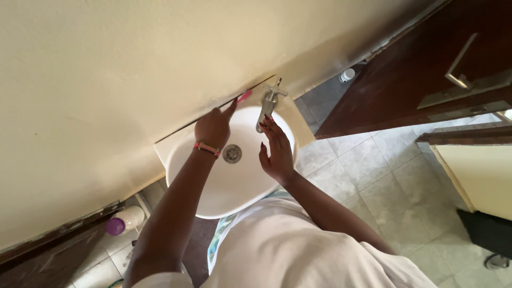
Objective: The person cleans a sink and faucet by scrubbing the basin, faucet, and drain area with a toothbrush, occasionally rinsing the brush under the water.
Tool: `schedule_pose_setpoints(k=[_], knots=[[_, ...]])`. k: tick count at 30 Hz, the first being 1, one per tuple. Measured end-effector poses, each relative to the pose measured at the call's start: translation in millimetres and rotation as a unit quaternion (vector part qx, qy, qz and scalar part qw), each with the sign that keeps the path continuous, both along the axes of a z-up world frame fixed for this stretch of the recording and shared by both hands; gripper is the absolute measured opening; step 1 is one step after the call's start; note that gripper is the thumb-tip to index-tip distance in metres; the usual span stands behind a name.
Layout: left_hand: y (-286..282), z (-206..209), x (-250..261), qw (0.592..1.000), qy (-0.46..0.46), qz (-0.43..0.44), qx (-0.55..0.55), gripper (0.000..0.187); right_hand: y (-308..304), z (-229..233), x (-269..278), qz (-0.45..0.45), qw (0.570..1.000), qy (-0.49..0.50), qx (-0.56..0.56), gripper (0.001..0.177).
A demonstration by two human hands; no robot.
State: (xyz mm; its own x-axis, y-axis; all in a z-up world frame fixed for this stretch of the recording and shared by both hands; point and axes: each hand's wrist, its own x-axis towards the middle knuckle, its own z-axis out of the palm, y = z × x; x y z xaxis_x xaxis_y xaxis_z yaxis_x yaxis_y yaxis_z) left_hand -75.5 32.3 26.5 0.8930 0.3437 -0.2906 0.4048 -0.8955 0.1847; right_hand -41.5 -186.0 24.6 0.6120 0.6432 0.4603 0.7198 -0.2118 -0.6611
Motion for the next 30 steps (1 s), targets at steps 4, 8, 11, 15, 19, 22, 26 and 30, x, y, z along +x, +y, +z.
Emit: schedule_pose_setpoints(k=[4,8,11,15,19,22,26,30], knots=[[-16.6,-21.2,50.7,0.999,-0.025,-0.027,-0.025,0.070,2.4,-4.1,1.2,-0.009,1.000,-0.010,0.006,0.055],[-19.1,-28.9,71.2,0.995,-0.057,-0.049,-0.064,0.059,1.6,-7.0,-2.7,-0.009,1.000,-0.007,0.000,0.058],[-3.5,-18.9,48.3,0.994,-0.022,-0.040,-0.096,0.068,0.0,-5.8,-0.6,-0.003,1.000,-0.003,0.000,0.058],[1.5,-12.3,18.2,0.987,-0.015,0.015,-0.158,0.061,0.2,-2.1,-0.5,0.001,1.000,0.015,0.001,0.056],[-12.8,-21.3,54.2,0.985,-0.046,0.012,-0.165,0.064,0.5,1.2,-1.3,-0.006,1.000,0.010,-0.002,0.059],[-15.9,-22.1,61.2,0.983,-0.055,0.016,-0.173,0.059,0.3,1.7,-0.7,-0.005,1.000,0.010,0.005,0.059],[-3.8,-11.8,10.7,0.987,-0.037,0.019,-0.158,0.052,0.0,0.0,-0.5,0.000,1.000,0.019,0.005,0.060],[-8.7,-18.2,16.3,0.991,-0.017,0.025,-0.131,0.056,-1.3,-1.9,-1.0,-0.006,1.000,0.014,-0.003,0.059]])
